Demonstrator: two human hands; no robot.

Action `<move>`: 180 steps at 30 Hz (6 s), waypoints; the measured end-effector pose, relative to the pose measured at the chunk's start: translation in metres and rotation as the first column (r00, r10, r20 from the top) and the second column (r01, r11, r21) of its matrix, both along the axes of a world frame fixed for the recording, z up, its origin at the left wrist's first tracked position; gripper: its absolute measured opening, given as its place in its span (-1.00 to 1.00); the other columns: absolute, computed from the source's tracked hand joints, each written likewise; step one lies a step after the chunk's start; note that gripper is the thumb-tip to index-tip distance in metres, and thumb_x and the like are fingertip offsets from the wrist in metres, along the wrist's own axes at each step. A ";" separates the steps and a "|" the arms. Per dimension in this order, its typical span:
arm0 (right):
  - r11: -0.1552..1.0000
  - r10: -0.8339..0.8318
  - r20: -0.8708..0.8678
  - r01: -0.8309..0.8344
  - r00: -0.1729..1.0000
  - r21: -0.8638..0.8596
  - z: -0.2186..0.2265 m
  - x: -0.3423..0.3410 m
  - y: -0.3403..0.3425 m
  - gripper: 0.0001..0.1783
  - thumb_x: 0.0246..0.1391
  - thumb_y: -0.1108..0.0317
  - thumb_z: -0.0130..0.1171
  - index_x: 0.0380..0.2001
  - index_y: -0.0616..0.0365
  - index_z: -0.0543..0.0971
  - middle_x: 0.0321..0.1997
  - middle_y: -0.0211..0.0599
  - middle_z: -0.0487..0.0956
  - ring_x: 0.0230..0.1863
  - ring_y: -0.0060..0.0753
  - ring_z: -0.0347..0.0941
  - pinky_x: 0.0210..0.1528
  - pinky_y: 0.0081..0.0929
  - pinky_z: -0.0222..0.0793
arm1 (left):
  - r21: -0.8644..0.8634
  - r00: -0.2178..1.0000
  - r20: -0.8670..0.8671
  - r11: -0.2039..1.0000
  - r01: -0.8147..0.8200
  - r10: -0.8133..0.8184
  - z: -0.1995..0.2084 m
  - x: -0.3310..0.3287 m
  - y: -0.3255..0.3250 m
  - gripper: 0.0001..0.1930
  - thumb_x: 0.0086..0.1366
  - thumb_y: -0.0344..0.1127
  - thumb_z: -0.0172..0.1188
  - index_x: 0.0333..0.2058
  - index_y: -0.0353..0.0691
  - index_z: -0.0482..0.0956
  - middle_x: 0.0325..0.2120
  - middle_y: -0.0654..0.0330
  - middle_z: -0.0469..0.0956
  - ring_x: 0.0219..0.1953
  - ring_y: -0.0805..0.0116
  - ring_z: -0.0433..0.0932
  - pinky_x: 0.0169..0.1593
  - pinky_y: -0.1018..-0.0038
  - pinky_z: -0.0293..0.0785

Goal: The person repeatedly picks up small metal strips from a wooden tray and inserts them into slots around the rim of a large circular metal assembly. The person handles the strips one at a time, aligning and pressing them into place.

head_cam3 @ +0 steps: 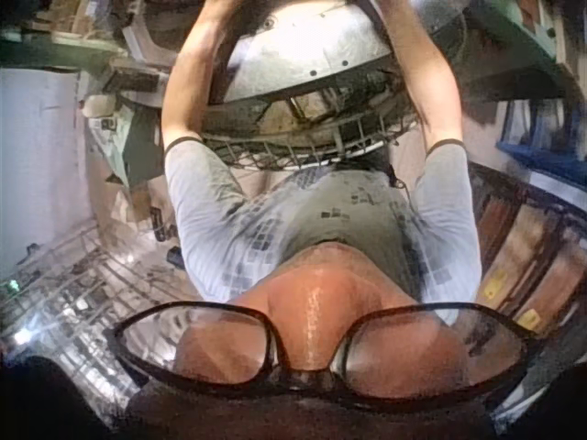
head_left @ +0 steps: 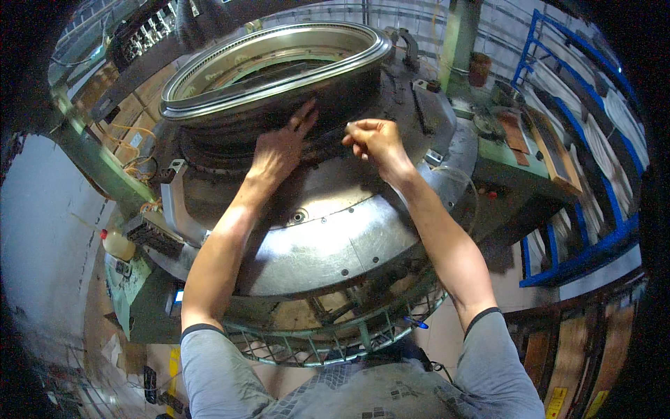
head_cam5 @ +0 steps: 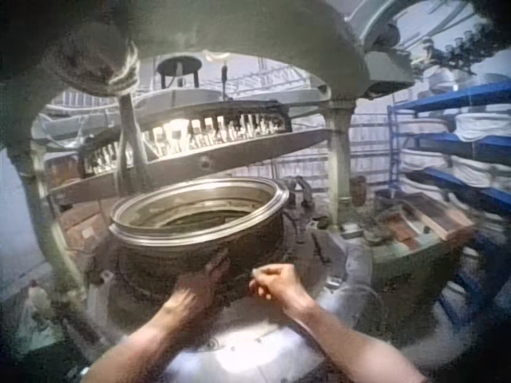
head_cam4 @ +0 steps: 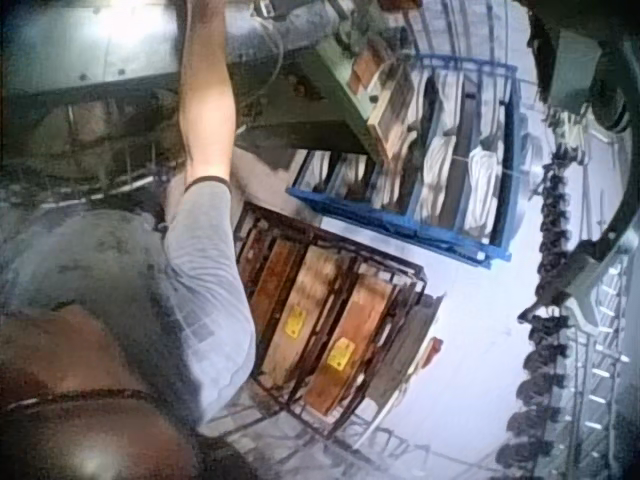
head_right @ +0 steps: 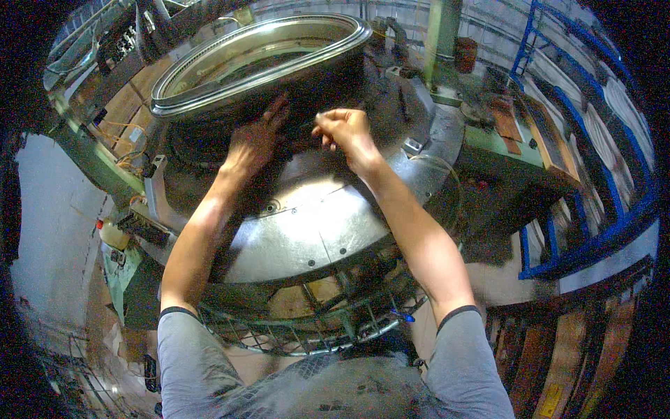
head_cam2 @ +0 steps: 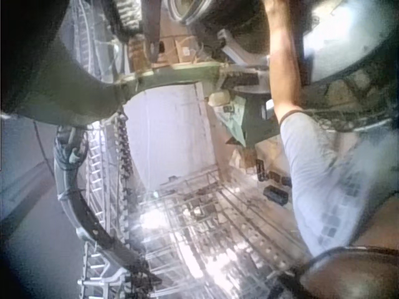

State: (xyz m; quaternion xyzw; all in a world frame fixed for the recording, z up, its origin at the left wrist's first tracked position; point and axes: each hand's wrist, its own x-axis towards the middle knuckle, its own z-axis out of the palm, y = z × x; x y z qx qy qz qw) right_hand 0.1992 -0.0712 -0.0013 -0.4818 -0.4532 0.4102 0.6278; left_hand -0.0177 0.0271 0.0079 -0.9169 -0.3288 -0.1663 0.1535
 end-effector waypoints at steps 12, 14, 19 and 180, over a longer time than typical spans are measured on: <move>0.996 -0.066 0.350 0.039 0.934 0.083 0.002 0.120 -0.190 -0.81 0.12 0.39 0.19 -0.37 0.30 0.70 -0.45 -0.19 0.71 -0.52 -0.47 0.60 -0.37 -0.36 0.52 | -0.093 0.920 0.387 0.995 -0.034 0.067 0.024 -0.028 -0.062 -0.38 0.36 -0.41 0.13 0.38 -0.07 0.26 0.00 -0.07 0.61 -0.32 0.20 0.64 -0.24 0.32 0.54; 0.940 -0.248 0.372 0.128 0.894 0.317 0.009 0.140 -0.217 -0.82 0.04 0.38 0.23 -0.38 0.30 0.68 -0.44 -0.01 0.66 -0.39 -0.22 0.66 -0.28 -0.29 0.51 | -0.339 0.740 0.650 0.938 0.077 0.174 0.024 0.029 -0.119 -0.38 0.38 -0.40 0.17 0.38 -0.12 0.25 0.08 -0.04 0.57 -0.18 0.28 0.63 -0.12 0.34 0.56; 0.650 -0.514 0.597 -0.175 0.616 0.740 0.015 0.190 -0.281 -0.67 -0.03 0.19 0.34 -0.24 0.15 0.61 -0.22 -0.27 0.64 -0.21 -0.17 0.60 -0.21 -0.25 0.53 | -0.461 0.316 0.732 0.097 0.882 0.604 -0.009 0.242 -0.306 -0.47 0.44 -0.27 0.06 0.32 -0.30 0.26 0.19 0.01 0.44 0.15 0.22 0.49 0.19 0.31 0.45; 0.712 0.596 -0.061 -0.562 0.800 -0.421 -0.086 0.006 -0.303 -0.76 0.14 0.25 0.34 -0.43 0.23 0.68 -0.44 -0.46 0.64 -0.42 -0.71 0.46 -0.37 -0.60 0.38 | -0.446 0.261 0.197 -0.151 0.883 0.945 -0.108 0.021 -0.439 -0.59 0.07 -0.57 0.41 -0.09 -0.37 0.50 -0.22 -0.15 0.68 -0.38 0.10 0.72 -0.45 0.39 0.66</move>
